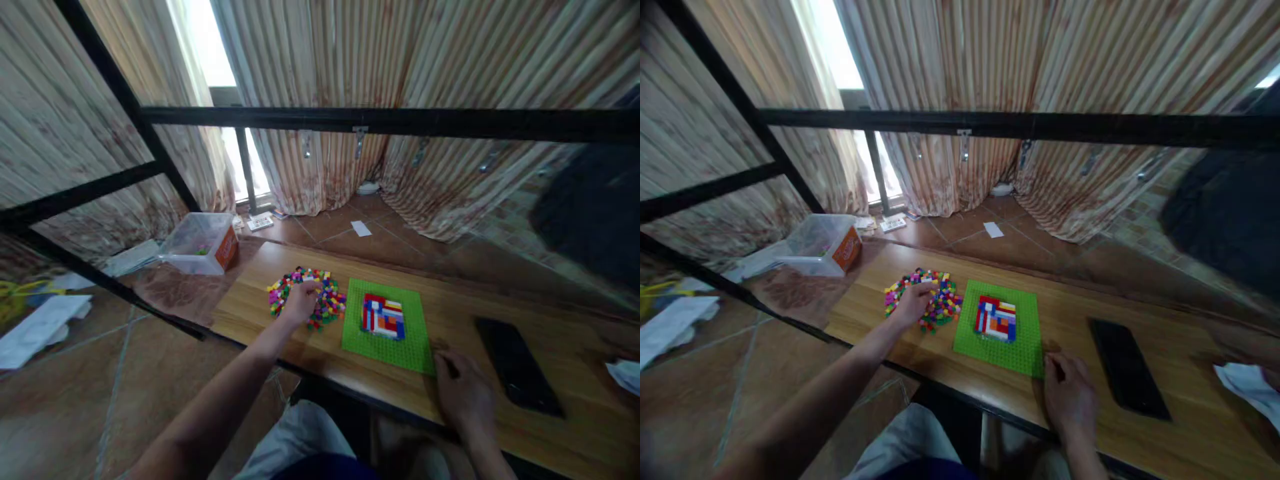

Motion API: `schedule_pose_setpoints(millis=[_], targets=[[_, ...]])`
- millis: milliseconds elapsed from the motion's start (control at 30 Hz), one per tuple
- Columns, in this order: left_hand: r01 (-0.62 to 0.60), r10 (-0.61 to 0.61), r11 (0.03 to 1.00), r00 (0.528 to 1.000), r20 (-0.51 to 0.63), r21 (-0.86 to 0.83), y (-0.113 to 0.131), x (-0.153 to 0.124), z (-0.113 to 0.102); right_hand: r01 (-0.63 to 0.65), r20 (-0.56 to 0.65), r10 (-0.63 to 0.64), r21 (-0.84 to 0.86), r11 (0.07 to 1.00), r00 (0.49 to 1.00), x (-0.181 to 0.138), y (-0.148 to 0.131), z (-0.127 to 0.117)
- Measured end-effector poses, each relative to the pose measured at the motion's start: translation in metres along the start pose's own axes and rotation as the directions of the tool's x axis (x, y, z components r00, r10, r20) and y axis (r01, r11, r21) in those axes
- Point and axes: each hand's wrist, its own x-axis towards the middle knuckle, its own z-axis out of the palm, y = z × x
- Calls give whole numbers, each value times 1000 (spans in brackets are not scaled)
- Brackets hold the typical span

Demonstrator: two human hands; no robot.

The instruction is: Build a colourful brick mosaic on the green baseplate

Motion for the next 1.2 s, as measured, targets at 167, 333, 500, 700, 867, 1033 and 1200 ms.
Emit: schedule_pose_setpoints(millis=[167,333,500,700,867,1033,1200], targets=[[-26,25,998,1000,-6,-62,3,-4,-5,41,-32,-39,65,997,999,0,1,1],[76,-80,937,997,1,-341,13,-10,-8,7,-25,-5,58,998,1000,0,1,1],[169,-162,644,983,83,-746,20,-20,-12,35,-33,-33,63,997,999,0,4,2],[251,-236,553,962,140,-795,26,-26,-15,26,-43,-23,70,997,999,0,3,2],[282,-213,580,958,192,-764,28,-29,-17,44,-54,-41,57,997,998,0,2,2],[284,-209,608,958,195,-742,28,-30,-16,47,-50,-45,47,998,998,1,5,3],[207,-175,703,978,116,-680,25,-29,-12,36,-40,-34,34,999,999,0,4,2]])
